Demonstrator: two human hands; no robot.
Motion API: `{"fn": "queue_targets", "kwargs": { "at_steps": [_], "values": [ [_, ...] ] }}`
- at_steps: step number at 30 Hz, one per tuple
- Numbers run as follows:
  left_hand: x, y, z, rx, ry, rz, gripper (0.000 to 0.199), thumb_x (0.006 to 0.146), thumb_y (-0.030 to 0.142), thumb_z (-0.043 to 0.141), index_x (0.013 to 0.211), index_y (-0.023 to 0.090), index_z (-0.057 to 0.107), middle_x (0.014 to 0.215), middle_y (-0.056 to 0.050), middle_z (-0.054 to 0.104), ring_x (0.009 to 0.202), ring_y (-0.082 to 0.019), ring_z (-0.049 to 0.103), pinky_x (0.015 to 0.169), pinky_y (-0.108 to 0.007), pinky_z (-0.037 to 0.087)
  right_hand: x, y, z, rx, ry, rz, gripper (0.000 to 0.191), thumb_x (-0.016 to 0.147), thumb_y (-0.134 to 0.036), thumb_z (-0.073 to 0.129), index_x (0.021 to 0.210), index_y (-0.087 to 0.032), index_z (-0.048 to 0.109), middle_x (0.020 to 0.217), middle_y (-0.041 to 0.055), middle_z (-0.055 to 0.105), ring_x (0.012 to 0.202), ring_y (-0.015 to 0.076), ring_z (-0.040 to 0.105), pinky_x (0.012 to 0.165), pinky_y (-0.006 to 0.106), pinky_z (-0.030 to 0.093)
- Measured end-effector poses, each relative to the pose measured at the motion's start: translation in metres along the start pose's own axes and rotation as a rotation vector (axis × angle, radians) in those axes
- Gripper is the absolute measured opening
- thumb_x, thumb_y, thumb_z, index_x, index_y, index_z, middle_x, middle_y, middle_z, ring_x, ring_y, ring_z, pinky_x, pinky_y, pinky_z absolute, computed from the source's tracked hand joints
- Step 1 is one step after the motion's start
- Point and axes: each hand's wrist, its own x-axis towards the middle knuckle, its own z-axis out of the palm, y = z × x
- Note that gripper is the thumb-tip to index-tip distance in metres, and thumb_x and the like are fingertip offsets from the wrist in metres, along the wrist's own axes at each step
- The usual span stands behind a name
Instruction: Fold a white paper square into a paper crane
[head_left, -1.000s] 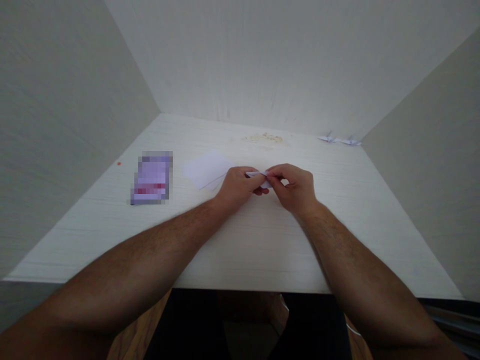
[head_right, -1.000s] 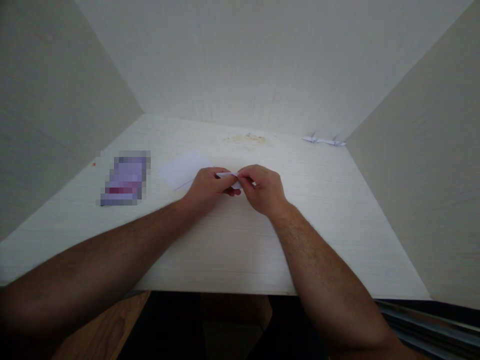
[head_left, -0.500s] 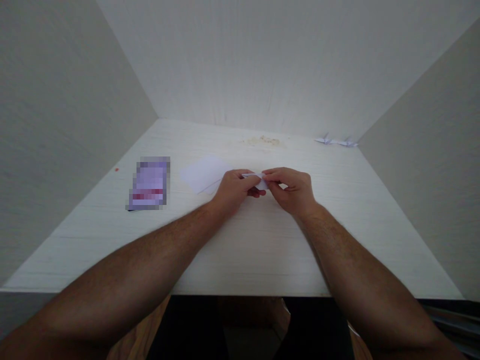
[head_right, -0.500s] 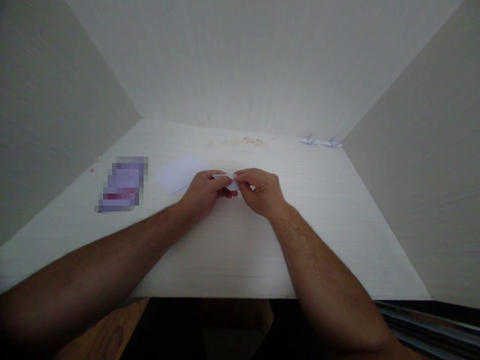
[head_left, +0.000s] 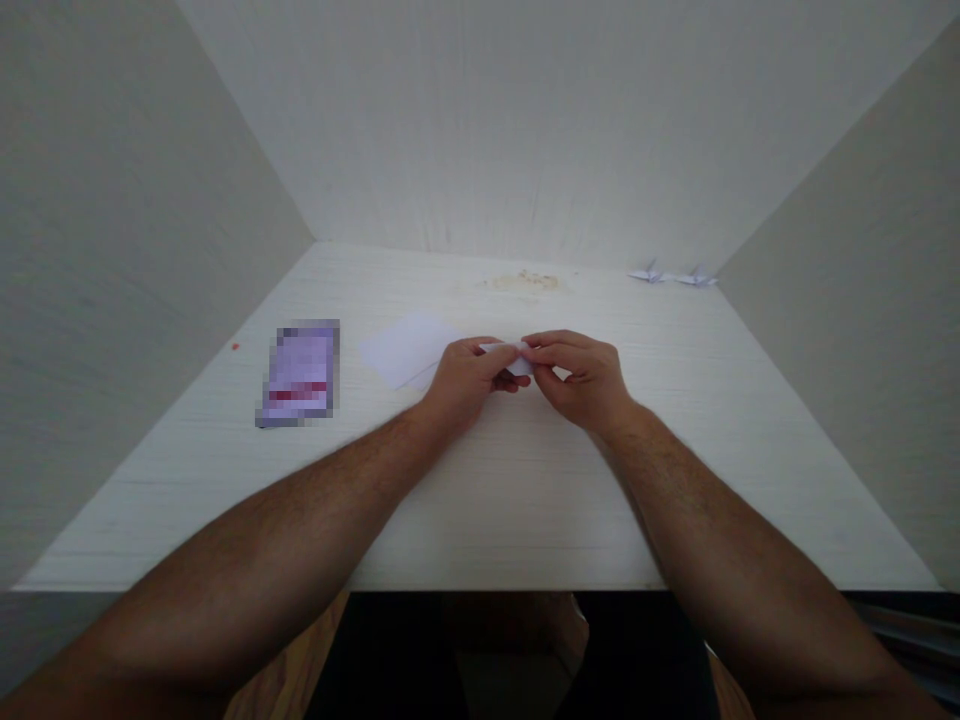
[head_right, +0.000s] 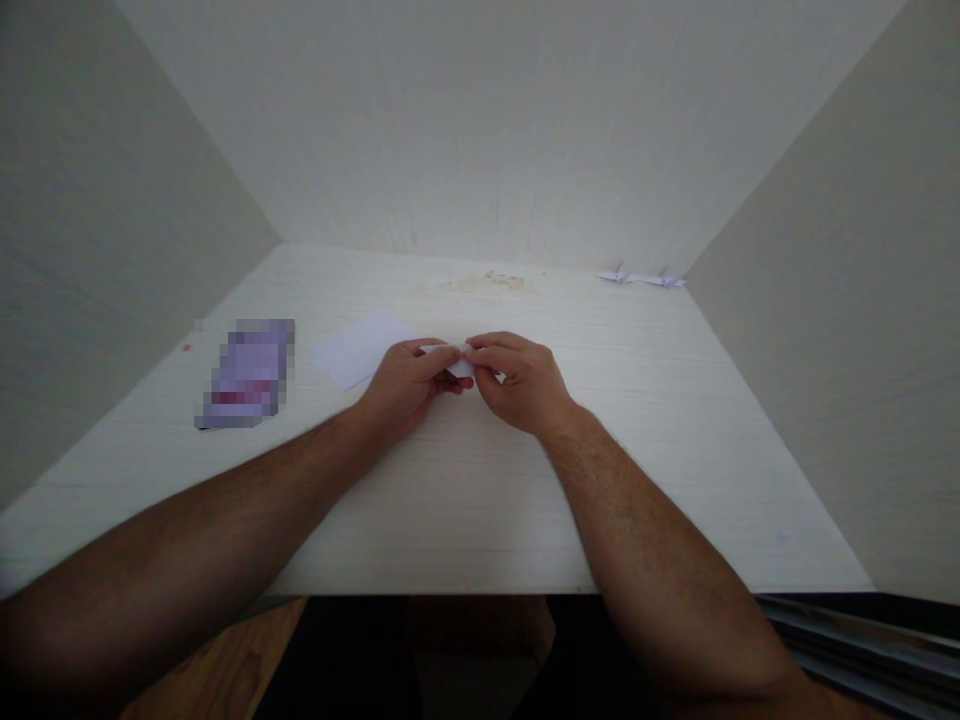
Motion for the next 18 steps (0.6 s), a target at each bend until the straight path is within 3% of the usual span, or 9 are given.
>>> {"fn": "queue_targets", "kwargs": {
  "at_steps": [5,10,18],
  "values": [
    [-0.0003,0.0001,0.0005,0.018,0.014,0.002,0.018,0.073,0.029,0.073,0.072,0.012,0.069,0.065,-0.004,0.069,0.057,-0.013,0.066,0.054,-0.022,0.05,0.0015,-0.0027,0.0006,0.021,0.009,0.031,0.018,0.083,-0.013,0.064,0.089,-0.024,0.077,0.098,0.0046,0.08,0.087,0.0156,0.075,0.076,0.031,0.063],
    [0.0005,-0.0004,0.0003,0.012,0.037,-0.018,0.017,0.073,0.028,0.072,0.075,0.012,0.067,0.066,-0.003,0.068,0.057,-0.012,0.066,0.057,-0.024,0.053,0.0032,-0.0056,0.002,0.063,0.047,0.176,0.013,0.081,-0.015,0.065,0.082,-0.023,0.075,0.091,0.0025,0.079,0.079,0.0139,0.073,0.064,0.027,0.06],
    [0.0006,-0.0001,-0.0013,0.023,0.01,-0.017,0.019,0.074,0.031,0.072,0.075,0.013,0.067,0.067,-0.003,0.069,0.059,-0.012,0.066,0.057,-0.023,0.052,0.005,-0.0065,0.0018,0.058,0.043,0.17,0.013,0.079,-0.013,0.065,0.074,-0.022,0.073,0.088,0.0017,0.078,0.075,0.013,0.072,0.063,0.026,0.059]
  ]
}}
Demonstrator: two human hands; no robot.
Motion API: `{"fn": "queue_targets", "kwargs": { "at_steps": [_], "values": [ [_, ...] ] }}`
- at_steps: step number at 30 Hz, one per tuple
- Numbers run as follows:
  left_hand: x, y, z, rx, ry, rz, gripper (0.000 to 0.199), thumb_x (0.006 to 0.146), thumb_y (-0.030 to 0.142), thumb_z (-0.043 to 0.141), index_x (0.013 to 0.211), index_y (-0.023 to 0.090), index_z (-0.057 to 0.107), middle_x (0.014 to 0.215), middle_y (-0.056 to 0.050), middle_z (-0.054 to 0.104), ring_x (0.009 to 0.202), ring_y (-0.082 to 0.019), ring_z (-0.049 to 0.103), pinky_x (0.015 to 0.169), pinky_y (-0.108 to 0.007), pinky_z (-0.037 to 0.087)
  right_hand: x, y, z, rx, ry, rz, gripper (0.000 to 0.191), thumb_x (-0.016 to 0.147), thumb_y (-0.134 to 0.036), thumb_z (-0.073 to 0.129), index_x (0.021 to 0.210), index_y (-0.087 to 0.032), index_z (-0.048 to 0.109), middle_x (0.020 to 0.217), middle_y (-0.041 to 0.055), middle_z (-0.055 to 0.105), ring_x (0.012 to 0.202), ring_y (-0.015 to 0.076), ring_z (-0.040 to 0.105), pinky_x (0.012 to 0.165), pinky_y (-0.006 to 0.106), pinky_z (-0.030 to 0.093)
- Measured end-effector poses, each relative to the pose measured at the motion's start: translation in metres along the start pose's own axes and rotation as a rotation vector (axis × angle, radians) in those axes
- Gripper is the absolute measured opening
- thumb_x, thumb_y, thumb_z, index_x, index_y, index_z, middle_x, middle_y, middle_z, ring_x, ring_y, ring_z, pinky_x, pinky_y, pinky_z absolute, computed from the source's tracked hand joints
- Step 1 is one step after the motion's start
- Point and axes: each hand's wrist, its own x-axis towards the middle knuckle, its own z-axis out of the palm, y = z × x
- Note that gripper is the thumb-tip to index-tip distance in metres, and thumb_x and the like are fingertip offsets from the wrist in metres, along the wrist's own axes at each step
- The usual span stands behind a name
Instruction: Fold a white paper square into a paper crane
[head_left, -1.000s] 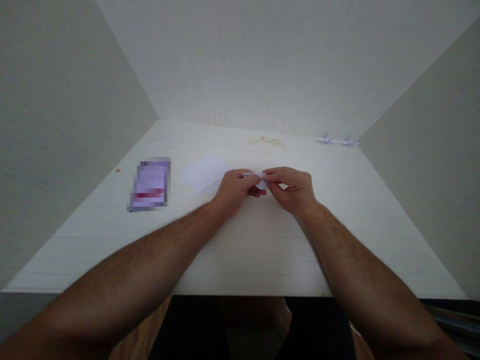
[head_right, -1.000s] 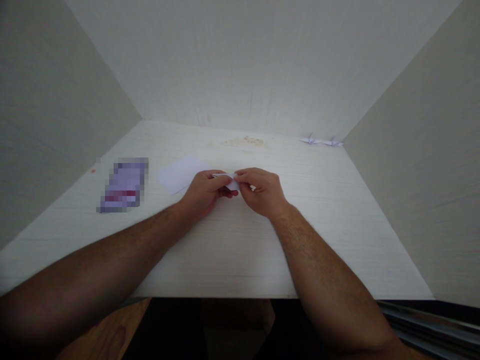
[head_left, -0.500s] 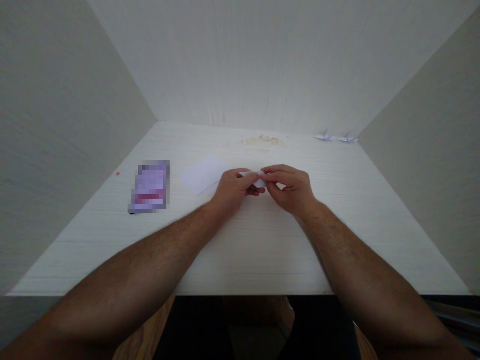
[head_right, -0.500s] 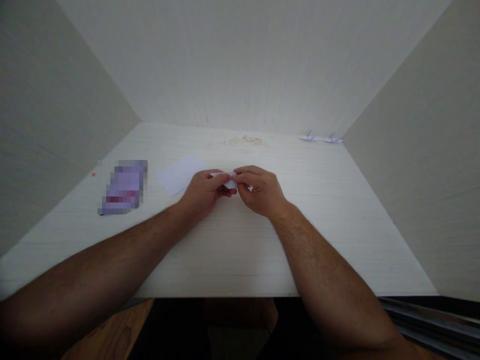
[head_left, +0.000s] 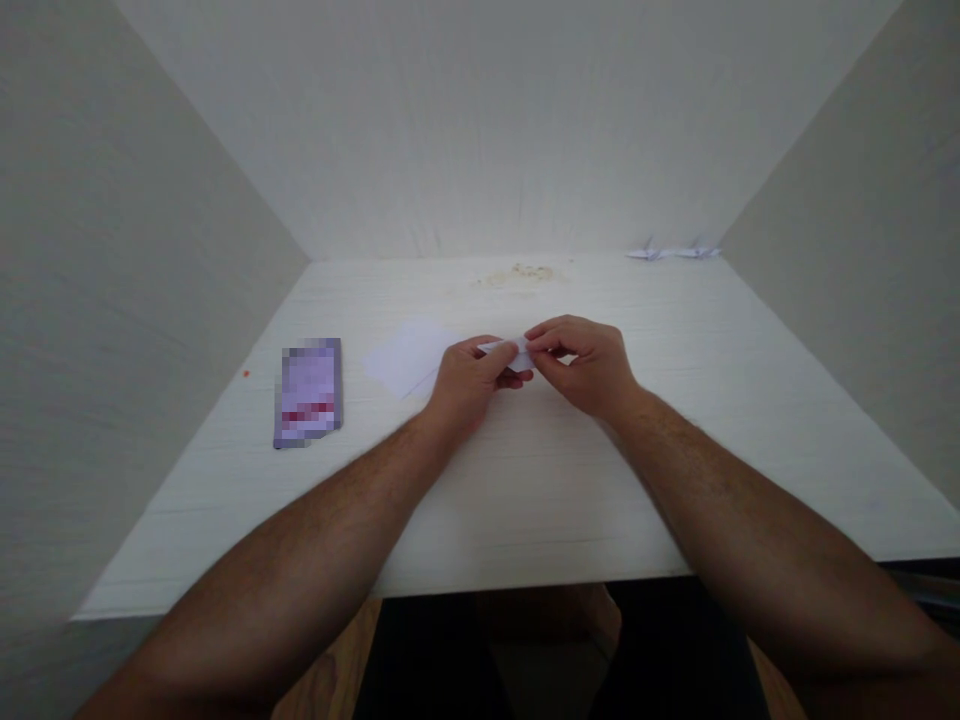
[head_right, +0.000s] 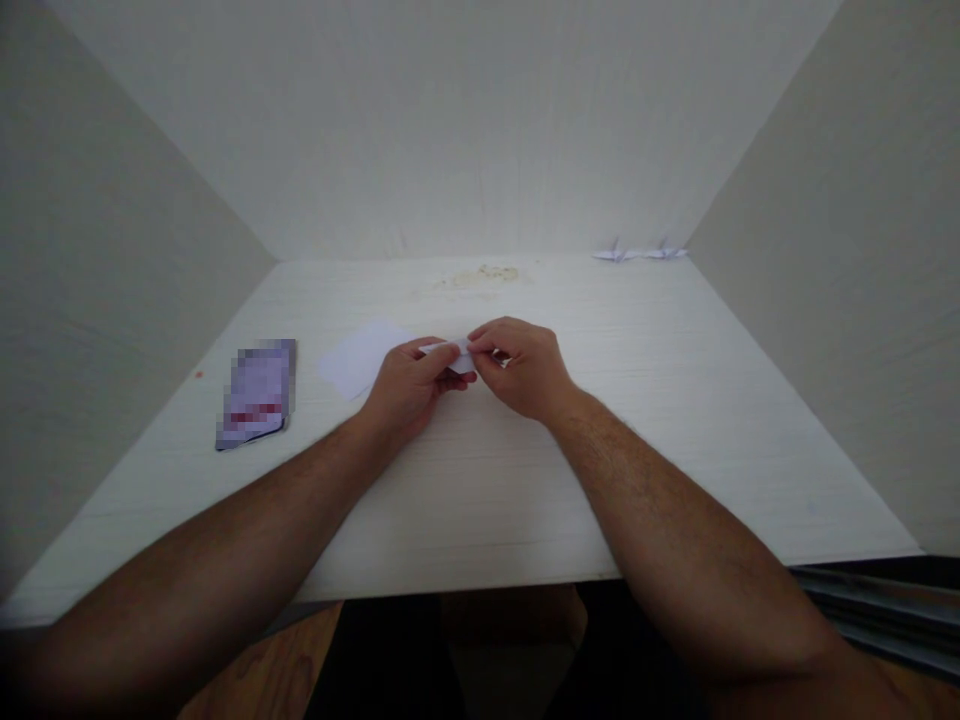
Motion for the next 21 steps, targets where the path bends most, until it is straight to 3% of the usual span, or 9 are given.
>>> {"fn": "queue_targets", "kwargs": {
  "at_steps": [12,14,17,21],
  "values": [
    [-0.001,-0.001,-0.002,0.042,-0.007,0.012,0.019,0.074,0.029,0.074,0.079,0.013,0.067,0.068,-0.002,0.069,0.06,-0.011,0.066,0.058,-0.022,0.051,-0.002,0.001,-0.002,-0.067,-0.061,-0.093,0.015,0.078,-0.013,0.065,0.076,-0.025,0.075,0.095,0.0003,0.078,0.084,0.0158,0.072,0.076,0.03,0.059],
    [-0.001,-0.002,-0.003,0.056,-0.007,0.026,0.018,0.076,0.03,0.073,0.079,0.013,0.067,0.068,-0.002,0.07,0.061,-0.012,0.066,0.058,-0.022,0.052,-0.001,-0.002,0.0,-0.001,-0.03,-0.004,0.014,0.078,-0.014,0.065,0.078,-0.023,0.075,0.091,0.0011,0.077,0.08,0.0157,0.071,0.072,0.03,0.059],
    [0.0,-0.006,-0.006,0.064,-0.012,0.056,0.021,0.076,0.032,0.074,0.081,0.014,0.067,0.071,-0.003,0.071,0.062,-0.012,0.068,0.058,-0.023,0.053,0.002,-0.007,0.002,0.16,0.043,0.262,0.01,0.077,-0.016,0.065,0.081,-0.02,0.073,0.078,0.0008,0.075,0.068,0.0142,0.067,0.061,0.027,0.056],
    [0.0,-0.01,-0.009,0.099,-0.034,0.1,0.025,0.078,0.037,0.076,0.086,0.015,0.067,0.075,-0.004,0.074,0.063,-0.014,0.07,0.056,-0.023,0.054,0.009,-0.01,0.001,0.387,0.0,0.574,0.006,0.075,-0.022,0.071,0.074,-0.017,0.068,0.064,-0.0007,0.068,0.057,0.0118,0.062,0.055,0.026,0.054]
  ]
}}
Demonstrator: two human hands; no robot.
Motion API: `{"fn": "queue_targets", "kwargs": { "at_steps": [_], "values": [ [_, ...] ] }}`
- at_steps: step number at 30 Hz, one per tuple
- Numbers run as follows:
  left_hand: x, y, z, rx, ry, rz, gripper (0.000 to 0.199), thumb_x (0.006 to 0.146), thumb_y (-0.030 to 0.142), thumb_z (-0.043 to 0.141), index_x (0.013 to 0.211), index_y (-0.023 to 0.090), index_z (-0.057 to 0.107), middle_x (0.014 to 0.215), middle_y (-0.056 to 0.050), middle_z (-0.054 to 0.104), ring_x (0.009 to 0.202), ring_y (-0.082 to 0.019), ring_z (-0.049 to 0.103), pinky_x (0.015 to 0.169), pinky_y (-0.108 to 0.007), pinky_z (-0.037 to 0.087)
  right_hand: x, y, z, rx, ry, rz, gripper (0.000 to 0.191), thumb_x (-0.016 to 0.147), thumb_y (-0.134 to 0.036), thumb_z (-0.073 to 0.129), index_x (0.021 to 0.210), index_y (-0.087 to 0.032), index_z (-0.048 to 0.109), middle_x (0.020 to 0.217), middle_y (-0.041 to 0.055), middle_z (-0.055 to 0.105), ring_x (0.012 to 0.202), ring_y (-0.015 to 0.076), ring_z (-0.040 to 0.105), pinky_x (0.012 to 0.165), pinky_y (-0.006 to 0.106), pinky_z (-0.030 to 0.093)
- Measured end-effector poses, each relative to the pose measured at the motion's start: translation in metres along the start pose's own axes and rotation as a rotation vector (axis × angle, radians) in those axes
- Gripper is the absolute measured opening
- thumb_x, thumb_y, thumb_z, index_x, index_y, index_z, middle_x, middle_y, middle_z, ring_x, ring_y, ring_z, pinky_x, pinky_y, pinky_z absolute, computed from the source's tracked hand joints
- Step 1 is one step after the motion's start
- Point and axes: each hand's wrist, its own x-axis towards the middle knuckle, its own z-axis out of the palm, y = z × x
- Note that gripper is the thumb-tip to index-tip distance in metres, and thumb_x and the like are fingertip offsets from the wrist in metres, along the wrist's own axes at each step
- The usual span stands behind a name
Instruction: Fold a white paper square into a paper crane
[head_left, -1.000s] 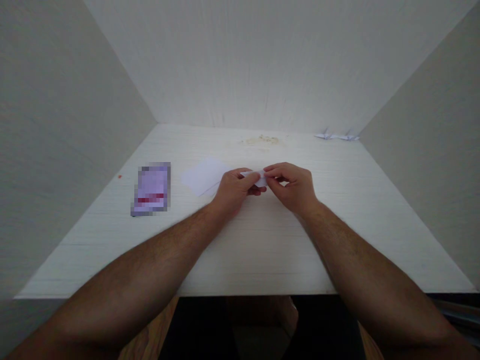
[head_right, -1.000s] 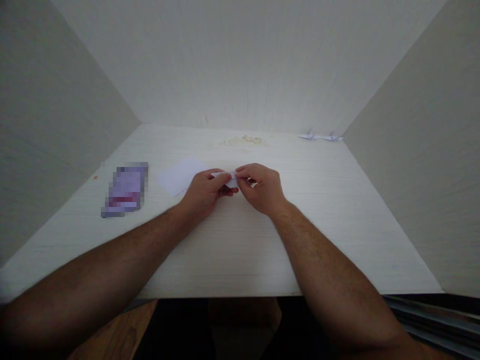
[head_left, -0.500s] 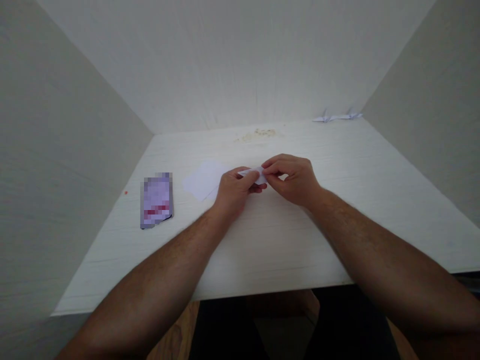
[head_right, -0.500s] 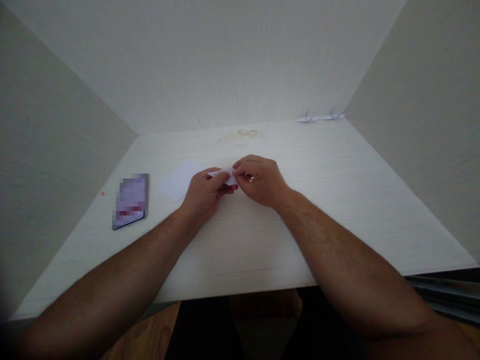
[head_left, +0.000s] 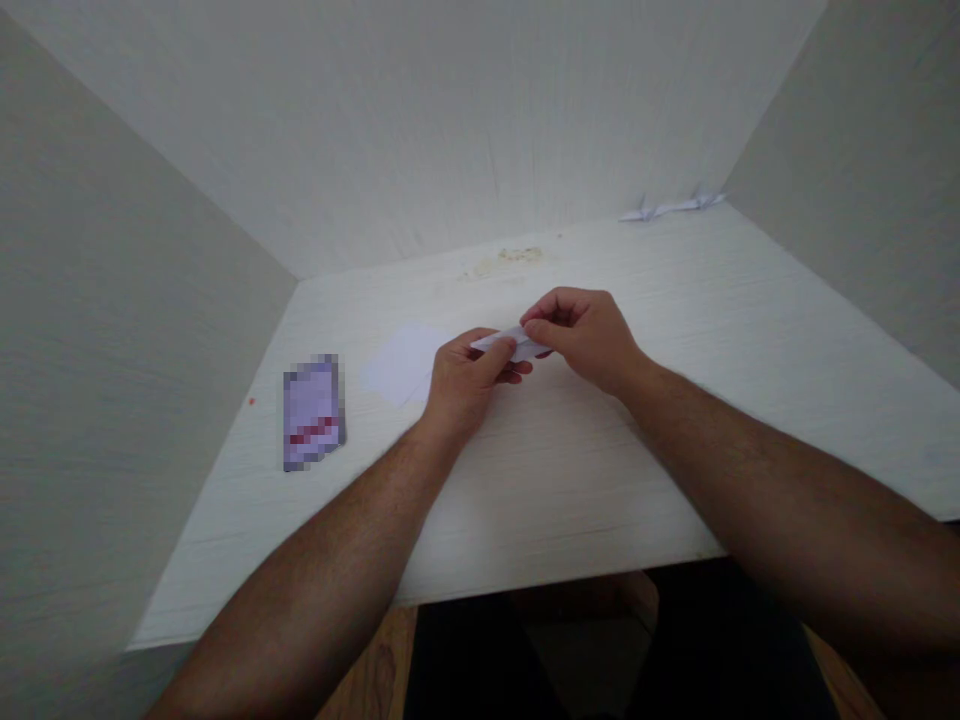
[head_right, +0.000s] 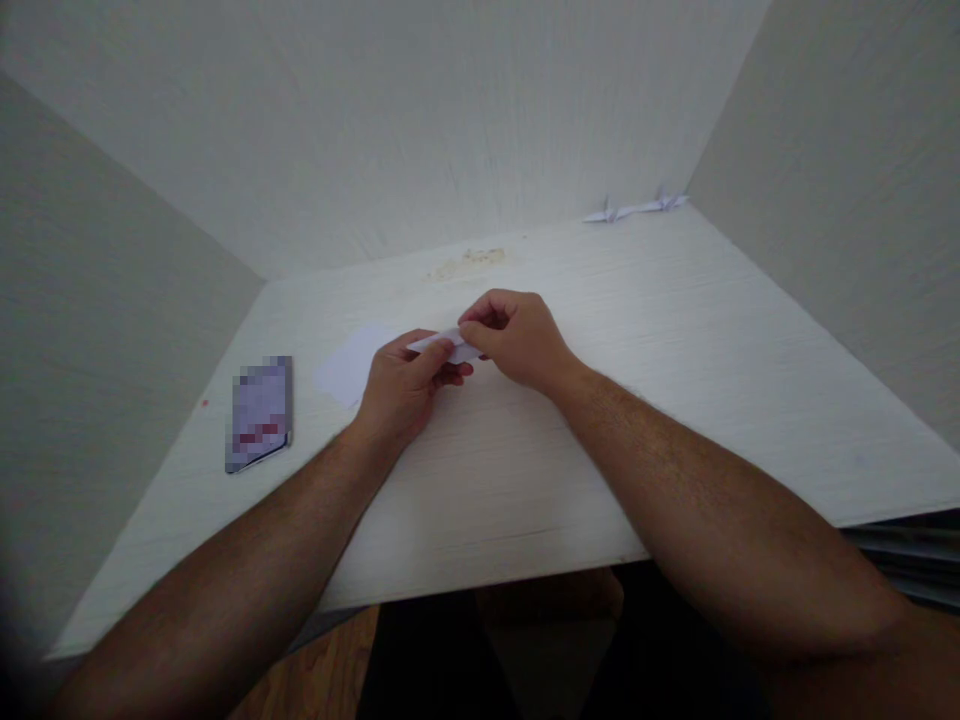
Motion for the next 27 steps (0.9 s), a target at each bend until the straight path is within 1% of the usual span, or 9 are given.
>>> {"fn": "queue_targets", "kwargs": {
  "at_steps": [3,6,14,18,23,27],
  "values": [
    [-0.0002,-0.0008,-0.0002,0.0,0.015,0.011,0.025,0.077,0.036,0.077,0.088,0.016,0.066,0.076,-0.003,0.074,0.064,-0.014,0.072,0.057,-0.024,0.056,0.001,-0.0034,-0.0009,0.063,-0.051,0.123,0.009,0.074,-0.021,0.073,0.069,-0.017,0.067,0.059,-0.001,0.066,0.054,0.0105,0.06,0.053,0.025,0.054],
    [-0.0007,0.0003,0.001,-0.035,0.03,0.003,0.025,0.076,0.036,0.078,0.085,0.016,0.065,0.074,-0.003,0.074,0.063,-0.015,0.072,0.058,-0.024,0.057,0.0005,-0.0045,-0.0015,0.078,-0.07,0.152,0.01,0.074,-0.02,0.073,0.067,-0.017,0.066,0.059,-0.001,0.066,0.053,0.01,0.06,0.053,0.024,0.053],
    [-0.0012,0.0021,0.003,-0.059,0.041,-0.035,0.028,0.074,0.038,0.08,0.082,0.015,0.064,0.073,-0.003,0.074,0.065,-0.016,0.073,0.06,-0.026,0.059,0.0008,-0.0031,-0.0028,0.025,-0.087,0.133,0.01,0.074,-0.022,0.075,0.069,-0.017,0.068,0.06,0.0001,0.068,0.052,0.011,0.061,0.051,0.025,0.052],
    [-0.0009,0.0023,0.0035,-0.081,0.041,-0.036,0.026,0.074,0.035,0.08,0.08,0.015,0.064,0.071,-0.003,0.073,0.063,-0.015,0.072,0.059,-0.024,0.059,0.0006,-0.0038,-0.0035,-0.008,-0.09,0.127,0.01,0.074,-0.023,0.075,0.071,-0.016,0.069,0.061,0.0013,0.069,0.053,0.0119,0.062,0.051,0.025,0.05],
    [-0.0009,0.002,0.0038,-0.084,0.039,-0.032,0.026,0.074,0.035,0.08,0.079,0.015,0.064,0.068,-0.002,0.071,0.062,-0.014,0.072,0.058,-0.024,0.058,-0.0001,-0.002,-0.0032,-0.104,-0.092,0.087,0.01,0.076,-0.025,0.072,0.073,-0.016,0.069,0.06,0.0013,0.068,0.053,0.0121,0.061,0.05,0.025,0.046],
    [-0.0014,0.0028,0.005,-0.05,0.069,-0.037,0.026,0.075,0.036,0.079,0.079,0.015,0.063,0.068,-0.002,0.071,0.061,-0.015,0.072,0.058,-0.025,0.059,0.0002,-0.0004,-0.0023,-0.2,-0.085,0.036,0.011,0.077,-0.025,0.07,0.073,-0.016,0.069,0.061,0.0012,0.068,0.056,0.0119,0.06,0.052,0.024,0.043]
  ]
}}
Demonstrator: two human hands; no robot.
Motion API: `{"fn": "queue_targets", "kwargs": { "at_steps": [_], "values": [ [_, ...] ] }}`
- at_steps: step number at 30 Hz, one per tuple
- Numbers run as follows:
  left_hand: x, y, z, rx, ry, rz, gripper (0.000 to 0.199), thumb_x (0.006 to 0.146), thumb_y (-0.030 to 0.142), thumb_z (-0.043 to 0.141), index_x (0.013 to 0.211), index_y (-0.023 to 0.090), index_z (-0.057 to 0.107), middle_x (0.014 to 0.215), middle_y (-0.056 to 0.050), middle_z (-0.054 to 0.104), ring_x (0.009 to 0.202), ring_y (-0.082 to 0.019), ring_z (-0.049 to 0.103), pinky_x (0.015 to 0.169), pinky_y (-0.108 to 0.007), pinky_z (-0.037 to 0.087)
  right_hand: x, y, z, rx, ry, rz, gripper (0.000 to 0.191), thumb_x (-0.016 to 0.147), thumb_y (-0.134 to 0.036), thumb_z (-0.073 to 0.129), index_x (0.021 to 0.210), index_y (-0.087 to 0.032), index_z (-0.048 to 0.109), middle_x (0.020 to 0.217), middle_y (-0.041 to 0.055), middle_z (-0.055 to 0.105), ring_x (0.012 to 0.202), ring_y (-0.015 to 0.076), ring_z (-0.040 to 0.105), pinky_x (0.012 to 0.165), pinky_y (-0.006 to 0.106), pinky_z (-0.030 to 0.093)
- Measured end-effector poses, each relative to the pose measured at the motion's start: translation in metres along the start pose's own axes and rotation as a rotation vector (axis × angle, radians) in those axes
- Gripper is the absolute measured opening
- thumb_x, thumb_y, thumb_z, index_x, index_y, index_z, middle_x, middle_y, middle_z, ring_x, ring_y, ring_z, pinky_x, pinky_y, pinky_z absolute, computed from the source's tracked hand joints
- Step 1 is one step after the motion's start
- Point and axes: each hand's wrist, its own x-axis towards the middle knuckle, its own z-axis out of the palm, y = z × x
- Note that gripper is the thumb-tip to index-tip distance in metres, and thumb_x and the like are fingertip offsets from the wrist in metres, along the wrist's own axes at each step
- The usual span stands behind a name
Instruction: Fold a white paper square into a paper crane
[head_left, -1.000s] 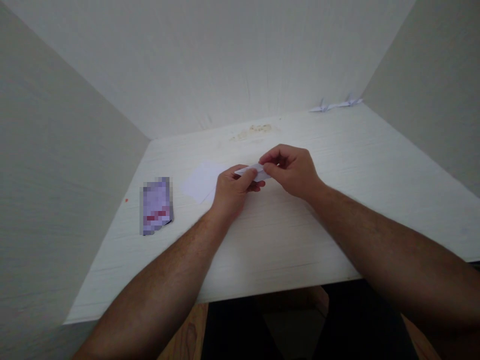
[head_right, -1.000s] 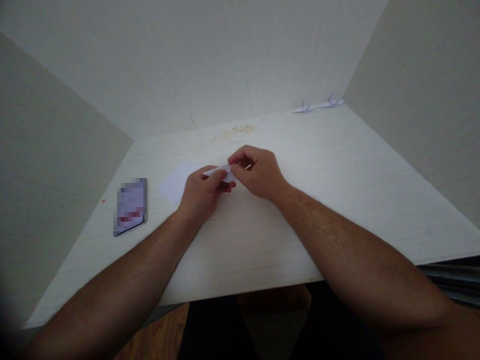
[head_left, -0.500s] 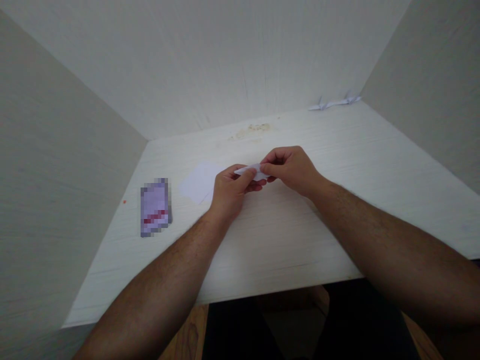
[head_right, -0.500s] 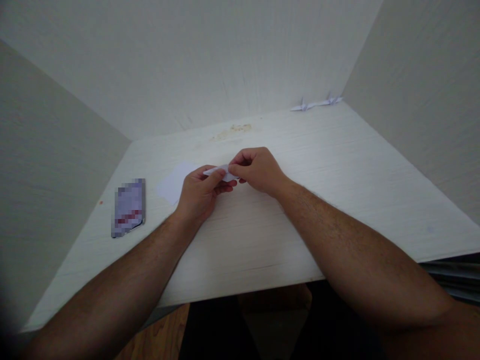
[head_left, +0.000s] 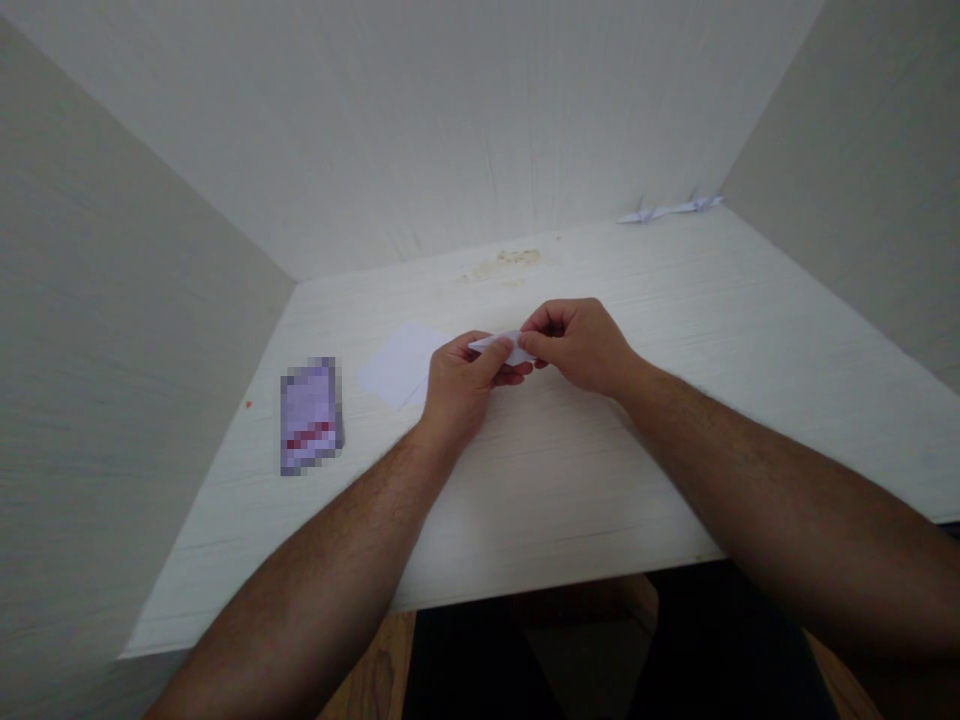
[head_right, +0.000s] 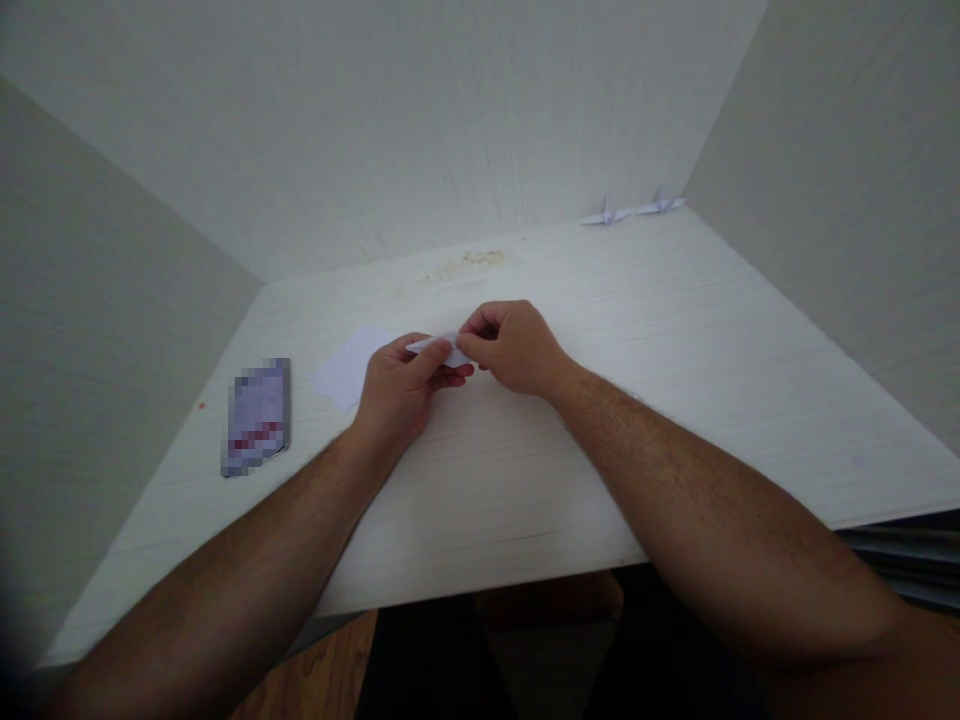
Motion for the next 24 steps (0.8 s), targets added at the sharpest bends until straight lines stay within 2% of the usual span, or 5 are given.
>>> {"fn": "queue_targets", "kwargs": {
  "at_steps": [11,15,19,24],
  "values": [
    [-0.0007,0.0003,0.0008,0.022,-0.008,-0.005,0.025,0.076,0.036,0.078,0.079,0.015,0.065,0.069,-0.003,0.072,0.06,-0.014,0.071,0.058,-0.025,0.058,-0.0012,-0.0013,0.0014,-0.118,0.005,-0.024,0.01,0.079,-0.025,0.066,0.074,-0.016,0.067,0.063,0.0011,0.067,0.059,0.0122,0.058,0.055,0.026,0.041],
    [0.0008,-0.0027,-0.0028,0.07,-0.015,0.04,0.025,0.076,0.037,0.078,0.078,0.016,0.066,0.07,-0.003,0.072,0.062,-0.014,0.07,0.06,-0.026,0.057,-0.0018,-0.0015,0.0018,-0.133,0.012,-0.014,0.011,0.079,-0.024,0.064,0.072,-0.016,0.066,0.062,0.0008,0.066,0.058,0.0122,0.056,0.055,0.026,0.04],
    [0.003,-0.0045,-0.0058,0.175,0.039,0.12,0.02,0.073,0.033,0.08,0.077,0.016,0.069,0.065,0.0,0.069,0.056,-0.01,0.062,0.055,-0.022,0.05,-0.0018,-0.0016,0.0016,-0.144,0.021,-0.028,0.012,0.079,-0.026,0.064,0.072,-0.016,0.066,0.062,0.0008,0.065,0.059,0.0125,0.056,0.056,0.027,0.04],
    [0.004,-0.0042,-0.007,0.22,0.052,0.152,0.018,0.072,0.032,0.08,0.076,0.017,0.071,0.06,0.002,0.065,0.053,-0.009,0.056,0.052,-0.021,0.042,-0.0013,-0.0007,0.0012,-0.133,0.014,-0.016,0.012,0.079,-0.028,0.065,0.073,-0.017,0.067,0.062,0.0008,0.064,0.059,0.0128,0.056,0.057,0.027,0.04]
  ]
}}
